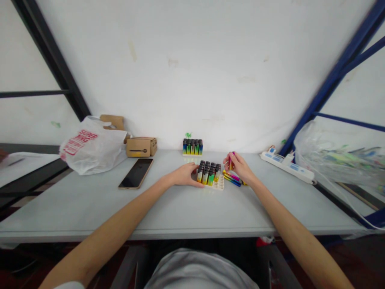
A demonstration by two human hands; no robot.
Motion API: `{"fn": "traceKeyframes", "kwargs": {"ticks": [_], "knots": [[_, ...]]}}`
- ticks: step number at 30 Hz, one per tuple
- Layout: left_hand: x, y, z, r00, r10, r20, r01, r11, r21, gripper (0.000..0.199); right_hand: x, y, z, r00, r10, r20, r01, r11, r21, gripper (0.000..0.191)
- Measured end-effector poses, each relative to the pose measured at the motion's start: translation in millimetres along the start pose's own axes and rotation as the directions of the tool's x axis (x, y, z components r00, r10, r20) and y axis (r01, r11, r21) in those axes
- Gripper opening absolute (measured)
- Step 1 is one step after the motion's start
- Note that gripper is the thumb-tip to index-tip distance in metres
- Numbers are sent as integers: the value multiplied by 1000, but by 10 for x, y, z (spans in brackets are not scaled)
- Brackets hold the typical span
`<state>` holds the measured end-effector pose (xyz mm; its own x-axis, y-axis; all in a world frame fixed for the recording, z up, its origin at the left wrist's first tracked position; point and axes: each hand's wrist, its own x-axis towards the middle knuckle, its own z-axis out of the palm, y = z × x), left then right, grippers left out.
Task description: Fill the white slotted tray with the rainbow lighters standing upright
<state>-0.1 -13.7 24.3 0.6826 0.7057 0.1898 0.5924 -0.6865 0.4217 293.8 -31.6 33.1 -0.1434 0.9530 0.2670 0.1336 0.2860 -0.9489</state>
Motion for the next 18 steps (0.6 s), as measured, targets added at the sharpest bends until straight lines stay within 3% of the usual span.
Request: {"fn": "traceKeyframes", "kwargs": {"ticks": [5,12,18], "knots": [[-2,6,-3,1000,8,-2,-8,1000,-18,67,-43,65,108,999,23,-46,-24,999,-23,62],[10,-7,15,1000,-5,-17,5,1000,18,68,-61,207,152,972,-126,-197,56,943,-327,61],[16,-30,24,1000,-4,-12,4,1000,-9,70,-84,142,182,964,-183,-195,98,921,-377,47]]}}
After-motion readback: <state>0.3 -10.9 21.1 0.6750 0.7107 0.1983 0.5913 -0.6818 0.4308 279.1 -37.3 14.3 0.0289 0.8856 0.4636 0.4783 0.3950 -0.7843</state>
